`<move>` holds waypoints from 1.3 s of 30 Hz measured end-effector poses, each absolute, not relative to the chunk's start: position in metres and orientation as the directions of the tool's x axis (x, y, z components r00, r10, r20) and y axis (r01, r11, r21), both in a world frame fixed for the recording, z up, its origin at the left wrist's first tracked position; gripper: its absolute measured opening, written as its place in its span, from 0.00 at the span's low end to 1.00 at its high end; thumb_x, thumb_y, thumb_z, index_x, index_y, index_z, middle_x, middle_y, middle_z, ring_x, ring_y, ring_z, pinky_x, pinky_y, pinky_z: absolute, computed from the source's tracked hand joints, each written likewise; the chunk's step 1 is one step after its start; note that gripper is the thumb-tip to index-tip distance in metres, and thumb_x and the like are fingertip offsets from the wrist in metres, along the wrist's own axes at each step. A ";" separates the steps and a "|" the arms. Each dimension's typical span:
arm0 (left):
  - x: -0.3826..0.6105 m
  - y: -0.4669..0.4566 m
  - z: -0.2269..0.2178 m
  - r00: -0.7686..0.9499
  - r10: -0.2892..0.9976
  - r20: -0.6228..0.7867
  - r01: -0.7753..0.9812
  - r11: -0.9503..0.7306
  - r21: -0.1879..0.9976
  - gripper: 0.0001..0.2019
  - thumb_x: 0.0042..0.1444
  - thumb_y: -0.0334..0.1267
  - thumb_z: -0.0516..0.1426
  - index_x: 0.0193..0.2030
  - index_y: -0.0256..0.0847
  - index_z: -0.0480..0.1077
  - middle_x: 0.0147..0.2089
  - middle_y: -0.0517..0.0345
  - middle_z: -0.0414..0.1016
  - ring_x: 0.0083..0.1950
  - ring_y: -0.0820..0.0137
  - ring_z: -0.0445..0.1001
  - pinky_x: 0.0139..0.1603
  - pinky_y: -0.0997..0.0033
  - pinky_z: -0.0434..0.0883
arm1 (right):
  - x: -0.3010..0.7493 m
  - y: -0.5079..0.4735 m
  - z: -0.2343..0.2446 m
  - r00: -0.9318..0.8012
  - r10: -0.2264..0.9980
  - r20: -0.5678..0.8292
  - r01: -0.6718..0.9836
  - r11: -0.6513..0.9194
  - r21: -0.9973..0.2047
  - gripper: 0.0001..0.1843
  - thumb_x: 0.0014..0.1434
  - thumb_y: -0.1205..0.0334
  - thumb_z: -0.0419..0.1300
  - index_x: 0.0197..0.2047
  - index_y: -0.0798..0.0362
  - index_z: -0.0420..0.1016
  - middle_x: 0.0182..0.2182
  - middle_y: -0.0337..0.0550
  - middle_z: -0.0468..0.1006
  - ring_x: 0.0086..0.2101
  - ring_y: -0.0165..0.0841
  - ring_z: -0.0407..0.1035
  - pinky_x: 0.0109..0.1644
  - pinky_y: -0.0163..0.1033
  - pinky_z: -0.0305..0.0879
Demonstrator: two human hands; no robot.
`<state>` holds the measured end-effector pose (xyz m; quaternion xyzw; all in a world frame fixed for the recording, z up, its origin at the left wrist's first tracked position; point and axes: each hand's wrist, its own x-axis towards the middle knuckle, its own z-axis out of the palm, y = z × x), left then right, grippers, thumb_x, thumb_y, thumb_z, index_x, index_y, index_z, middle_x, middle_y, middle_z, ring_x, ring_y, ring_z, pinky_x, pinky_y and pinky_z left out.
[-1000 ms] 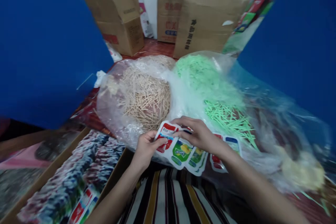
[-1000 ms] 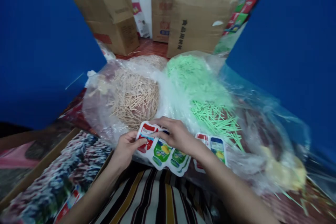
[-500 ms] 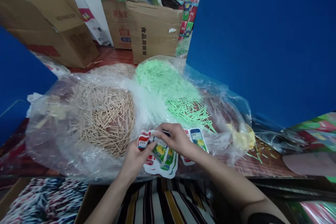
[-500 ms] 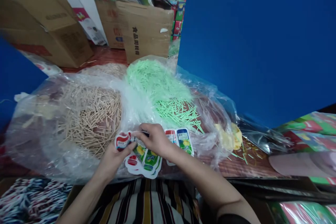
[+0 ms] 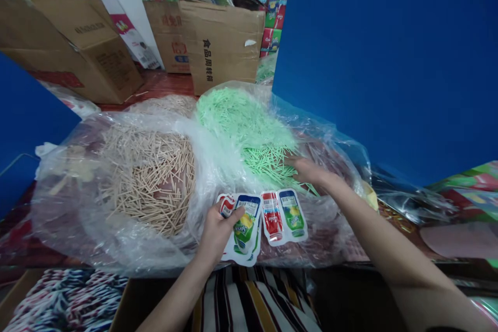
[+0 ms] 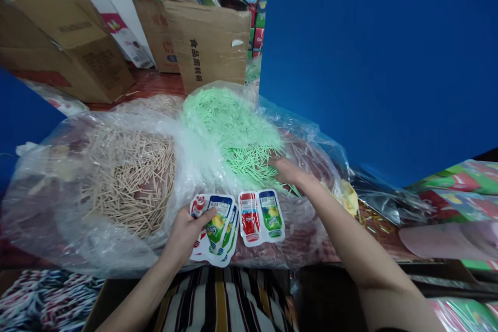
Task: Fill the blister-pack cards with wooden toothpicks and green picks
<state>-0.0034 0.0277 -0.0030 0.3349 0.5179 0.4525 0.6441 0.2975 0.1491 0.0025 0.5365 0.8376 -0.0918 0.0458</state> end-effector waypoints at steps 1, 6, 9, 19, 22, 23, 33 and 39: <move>-0.003 0.027 -0.002 0.059 0.925 -0.376 -0.266 0.377 0.887 0.16 0.41 0.40 0.67 0.36 0.34 0.74 0.31 0.53 0.80 0.34 0.64 0.77 0.37 0.67 0.75 | 0.301 0.154 -0.002 -0.431 0.882 -0.192 0.903 0.420 -0.094 0.29 0.45 0.76 0.60 0.53 0.59 0.72 0.53 0.56 0.71 0.52 0.43 0.67 0.54 0.39 0.62; 0.000 0.027 0.004 0.096 0.899 -0.426 -0.328 0.433 0.840 0.18 0.36 0.38 0.70 0.33 0.31 0.74 0.30 0.49 0.80 0.32 0.63 0.78 0.37 0.65 0.75 | 0.291 0.161 -0.014 -0.430 0.866 -0.255 0.889 0.455 0.047 0.21 0.46 0.75 0.60 0.46 0.60 0.74 0.45 0.56 0.74 0.46 0.42 0.71 0.48 0.38 0.65; 0.001 0.027 0.001 0.080 0.897 -0.434 -0.320 0.436 0.841 0.17 0.34 0.38 0.70 0.30 0.32 0.74 0.29 0.51 0.80 0.29 0.64 0.77 0.34 0.67 0.75 | 0.284 0.163 -0.017 -0.429 0.866 -0.258 0.880 0.465 0.095 0.16 0.47 0.78 0.57 0.41 0.61 0.74 0.43 0.58 0.74 0.43 0.42 0.72 0.45 0.39 0.65; 0.002 0.025 -0.008 0.066 0.910 -0.410 -0.370 0.404 0.837 0.17 0.42 0.44 0.67 0.35 0.34 0.73 0.29 0.54 0.79 0.30 0.63 0.78 0.32 0.67 0.74 | 0.296 0.174 -0.007 -0.453 0.880 -0.145 0.890 0.437 -0.130 0.04 0.48 0.67 0.62 0.30 0.57 0.71 0.33 0.47 0.75 0.34 0.35 0.69 0.37 0.33 0.60; -0.001 0.026 -0.007 0.065 0.910 -0.409 -0.373 0.403 0.836 0.18 0.41 0.43 0.67 0.36 0.34 0.72 0.29 0.54 0.79 0.30 0.63 0.78 0.33 0.66 0.74 | 0.300 0.170 -0.005 -0.353 0.936 -0.011 0.907 0.339 -0.249 0.07 0.52 0.60 0.58 0.29 0.56 0.69 0.25 0.40 0.72 0.27 0.30 0.64 0.31 0.32 0.56; -0.001 0.026 -0.007 0.072 0.910 -0.409 -0.367 0.406 0.837 0.18 0.41 0.43 0.67 0.36 0.33 0.72 0.29 0.54 0.79 0.30 0.63 0.78 0.33 0.66 0.74 | 0.300 0.168 -0.006 -0.305 0.952 0.031 0.909 0.300 -0.291 0.08 0.53 0.60 0.55 0.30 0.56 0.69 0.23 0.39 0.70 0.25 0.30 0.62 0.29 0.32 0.55; -0.002 0.026 -0.013 0.021 0.928 -0.372 -0.345 0.356 0.869 0.16 0.44 0.41 0.66 0.38 0.35 0.71 0.30 0.55 0.79 0.31 0.65 0.78 0.34 0.68 0.74 | 0.286 0.152 -0.032 -0.049 0.986 0.161 0.763 0.141 -0.631 0.24 0.55 0.41 0.53 0.25 0.55 0.70 0.16 0.35 0.64 0.20 0.29 0.58 0.26 0.34 0.54; -0.003 0.026 -0.009 0.030 0.925 -0.380 -0.316 0.369 0.874 0.15 0.43 0.41 0.67 0.35 0.34 0.73 0.29 0.56 0.79 0.30 0.66 0.77 0.34 0.69 0.74 | 0.277 0.142 -0.030 0.056 0.977 0.207 0.664 0.118 -0.739 0.27 0.59 0.41 0.47 0.34 0.56 0.75 0.26 0.41 0.73 0.27 0.32 0.66 0.31 0.35 0.61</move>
